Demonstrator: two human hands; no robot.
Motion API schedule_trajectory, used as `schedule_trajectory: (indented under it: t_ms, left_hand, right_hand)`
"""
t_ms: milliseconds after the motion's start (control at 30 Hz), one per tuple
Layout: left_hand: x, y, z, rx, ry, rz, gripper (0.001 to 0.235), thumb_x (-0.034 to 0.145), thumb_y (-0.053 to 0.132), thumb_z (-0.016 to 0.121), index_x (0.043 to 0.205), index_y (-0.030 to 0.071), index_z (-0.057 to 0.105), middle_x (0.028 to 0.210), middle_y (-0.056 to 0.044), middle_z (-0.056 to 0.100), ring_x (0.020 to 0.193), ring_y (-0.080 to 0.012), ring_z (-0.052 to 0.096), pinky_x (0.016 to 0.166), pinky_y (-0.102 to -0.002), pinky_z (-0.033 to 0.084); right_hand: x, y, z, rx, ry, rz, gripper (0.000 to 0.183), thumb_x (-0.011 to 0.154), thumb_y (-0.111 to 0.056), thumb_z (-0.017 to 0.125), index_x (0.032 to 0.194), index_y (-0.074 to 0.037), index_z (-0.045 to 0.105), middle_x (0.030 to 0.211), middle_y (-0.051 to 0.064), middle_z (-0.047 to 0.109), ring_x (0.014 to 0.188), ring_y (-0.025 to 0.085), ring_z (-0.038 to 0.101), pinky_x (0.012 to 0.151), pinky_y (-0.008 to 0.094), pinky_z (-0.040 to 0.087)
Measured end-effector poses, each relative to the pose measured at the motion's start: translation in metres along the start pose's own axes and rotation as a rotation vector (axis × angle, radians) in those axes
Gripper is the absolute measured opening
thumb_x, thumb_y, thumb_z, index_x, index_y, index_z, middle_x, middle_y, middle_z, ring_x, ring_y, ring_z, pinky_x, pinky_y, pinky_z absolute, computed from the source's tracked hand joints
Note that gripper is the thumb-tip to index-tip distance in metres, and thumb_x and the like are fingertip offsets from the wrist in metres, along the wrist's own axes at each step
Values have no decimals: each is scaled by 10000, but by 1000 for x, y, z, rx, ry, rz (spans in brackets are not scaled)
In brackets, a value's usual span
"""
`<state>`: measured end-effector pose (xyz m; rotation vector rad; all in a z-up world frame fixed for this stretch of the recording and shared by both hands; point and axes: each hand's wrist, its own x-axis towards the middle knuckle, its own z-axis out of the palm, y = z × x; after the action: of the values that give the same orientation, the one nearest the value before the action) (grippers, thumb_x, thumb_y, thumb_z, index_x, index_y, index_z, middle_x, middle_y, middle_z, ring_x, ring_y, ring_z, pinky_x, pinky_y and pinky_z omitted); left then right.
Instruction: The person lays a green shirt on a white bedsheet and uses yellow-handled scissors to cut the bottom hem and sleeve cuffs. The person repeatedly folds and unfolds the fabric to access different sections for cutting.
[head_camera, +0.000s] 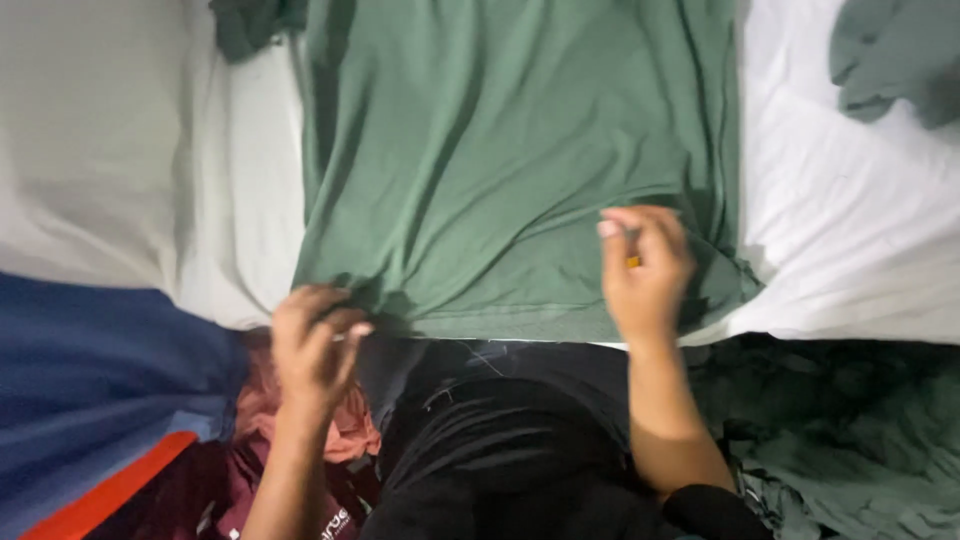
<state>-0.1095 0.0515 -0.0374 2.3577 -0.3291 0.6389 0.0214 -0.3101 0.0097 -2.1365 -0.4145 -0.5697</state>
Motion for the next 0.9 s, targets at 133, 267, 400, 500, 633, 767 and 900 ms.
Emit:
schedule_trajectory:
  t_ms: [133, 267, 400, 500, 633, 767, 900]
  left_hand:
    - [25, 0, -11, 420, 89, -270, 610, 871, 232, 884, 1354, -22, 612, 1202, -276, 571, 1095, -515, 576, 946, -601, 445]
    - [10, -36, -4, 478, 63, -350, 338, 860, 237, 936, 1068, 63, 734, 1104, -146, 621, 961, -403, 616, 850, -503, 488]
    - [-6, -43, -11, 85, 151, -583, 132, 1096, 89, 714, 1191, 33, 642, 877, -174, 664, 773, -369, 637, 732, -465, 507]
    - [-24, -65, -10, -257, 172, -779, 119, 1171, 125, 554, 1276, 69, 538, 767, -124, 629, 619, -213, 575, 601, -347, 484]
    - [41, -2, -32, -561, -8, -1098, 367, 1010, 203, 629, 1310, 221, 420, 825, -18, 528, 627, -88, 482, 508, -260, 424]
    - [57, -3, -54, -784, -67, -1014, 814, 781, -20, 727, 1471, 186, 347, 1145, -180, 616, 955, -223, 612, 751, -338, 542]
    - [84, 2, -71, -489, -294, -724, 921, 613, 30, 882, 1392, 172, 412, 1259, -96, 541, 1114, -162, 521, 929, -291, 429]
  right_hand:
    - [-26, 78, -52, -566, 105, 167, 328, 943, -151, 898, 1174, -65, 681, 1067, 134, 616, 970, 401, 671, 833, 515, 545]
    - [-39, 81, -89, -744, -113, 465, 558, 943, -493, 856, 1135, -3, 670, 972, 238, 659, 934, 525, 671, 799, 658, 524]
    - [-33, 36, -110, -440, -276, 586, 532, 853, -342, 863, 1214, -10, 657, 1098, 288, 692, 1057, 563, 640, 897, 662, 494]
    - [-60, 51, -125, -545, -361, 593, 422, 850, -335, 850, 1143, -84, 679, 1055, 180, 719, 1007, 464, 689, 864, 586, 542]
    - [-88, 74, -145, -366, -135, 678, 200, 1010, -213, 761, 1021, -77, 614, 883, 20, 615, 807, 164, 553, 812, 326, 445]
    - [-73, 56, -146, 178, 216, 872, 179, 1057, -186, 629, 1050, -140, 456, 814, -8, 427, 516, 82, 351, 509, 281, 431]
    - [-55, 62, -145, 399, 236, 853, 165, 970, -216, 638, 1105, -138, 581, 702, -45, 407, 475, 38, 329, 423, 204, 372]
